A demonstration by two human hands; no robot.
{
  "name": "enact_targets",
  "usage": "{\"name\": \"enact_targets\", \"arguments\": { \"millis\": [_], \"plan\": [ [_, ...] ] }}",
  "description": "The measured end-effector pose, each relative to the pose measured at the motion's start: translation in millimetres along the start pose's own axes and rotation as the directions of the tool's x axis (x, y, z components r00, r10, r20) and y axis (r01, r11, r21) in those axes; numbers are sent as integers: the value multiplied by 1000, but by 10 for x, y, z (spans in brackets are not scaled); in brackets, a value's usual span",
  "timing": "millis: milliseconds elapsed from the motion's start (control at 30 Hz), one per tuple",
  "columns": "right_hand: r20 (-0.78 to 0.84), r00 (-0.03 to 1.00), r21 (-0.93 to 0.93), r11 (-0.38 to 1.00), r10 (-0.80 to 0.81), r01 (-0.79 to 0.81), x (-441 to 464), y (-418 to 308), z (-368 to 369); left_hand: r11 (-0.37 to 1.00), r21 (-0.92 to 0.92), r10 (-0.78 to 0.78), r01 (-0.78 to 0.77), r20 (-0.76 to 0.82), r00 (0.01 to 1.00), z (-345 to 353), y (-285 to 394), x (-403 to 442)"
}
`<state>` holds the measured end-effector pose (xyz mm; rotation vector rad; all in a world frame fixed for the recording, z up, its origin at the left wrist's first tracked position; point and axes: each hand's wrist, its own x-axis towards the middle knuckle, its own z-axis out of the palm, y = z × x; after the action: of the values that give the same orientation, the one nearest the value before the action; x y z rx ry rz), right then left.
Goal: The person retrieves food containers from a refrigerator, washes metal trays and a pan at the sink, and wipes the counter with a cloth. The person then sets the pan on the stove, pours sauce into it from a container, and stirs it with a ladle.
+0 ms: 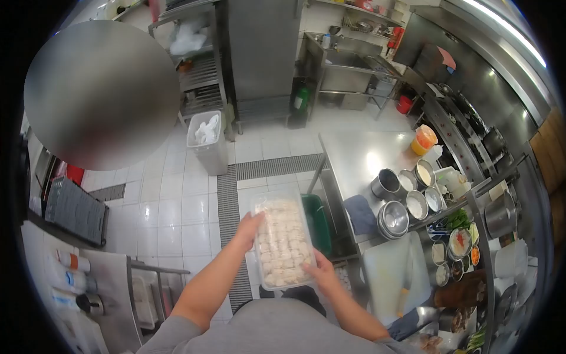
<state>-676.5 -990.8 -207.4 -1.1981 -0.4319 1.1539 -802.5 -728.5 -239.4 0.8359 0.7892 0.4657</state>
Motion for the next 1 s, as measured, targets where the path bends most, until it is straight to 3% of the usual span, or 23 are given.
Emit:
{"name": "enact_targets", "arguments": {
  "millis": [100,167,200,233,300,367,433,500,567,633,733,767,833,933,967,1000],
  "plan": [
    [28,998,7,999,-48,47,410,-46,362,1000,2,-12,12,-81,997,-256,340,368],
    [-24,997,108,991,79,-76,771,-24,481,990,-139,-18,-6,-167,986,-484,476,713],
    [27,980,131,971,199,-201,972,-22,491,992,-123,-29,10,-156,987,-618,568,818],
    [15,980,148,968,201,-201,1177,72,491,990,-144,-25,5,-140,990,-717,720,831],
    [142,980,3,990,140,-142,1693,222,581,987,-160,-15,-7,-134,991,-1016,959,1008],
    [162,976,25,989,143,-149,2110,241,799,988,-138,45,-68,-160,986,-1532,1009,1088],
    [216,941,41,960,261,-276,2534,199,1049,959,-276,25,-67,-153,988,-1956,1144,1003],
    [235,920,-17,947,315,-320,2885,86,1310,965,-260,-44,-26,-260,965,-2318,1312,770],
    [259,862,-11,894,436,-448,3273,81,1565,961,-267,-31,-78,-380,924,-2836,1278,557],
    [250,851,-44,883,462,-466,3645,64,1830,944,-288,-6,-163,-508,861,-3522,971,342],
    [253,871,-29,903,422,-429,4176,106,2060,874,-445,-174,-196,-663,728,-4460,396,-23],
    [216,884,-5,906,414,-423,4348,119,2117,875,-450,-239,-178,-721,651,-4620,336,-93],
    [192,914,-6,932,357,-363,4666,65,2193,835,-548,-398,-48,-662,635,-5507,59,-87],
    [59,945,35,946,320,-323,4961,-178,2214,826,-543,-513,153,-609,605,-5412,649,258],
    [14,955,34,955,295,-296,5053,-244,2164,829,-520,-521,205,-587,619,-5516,816,721],
    [-39,958,61,958,283,-281,5124,-284,2098,878,-381,-472,289,-595,651,-5737,880,1267]
  ]
}}
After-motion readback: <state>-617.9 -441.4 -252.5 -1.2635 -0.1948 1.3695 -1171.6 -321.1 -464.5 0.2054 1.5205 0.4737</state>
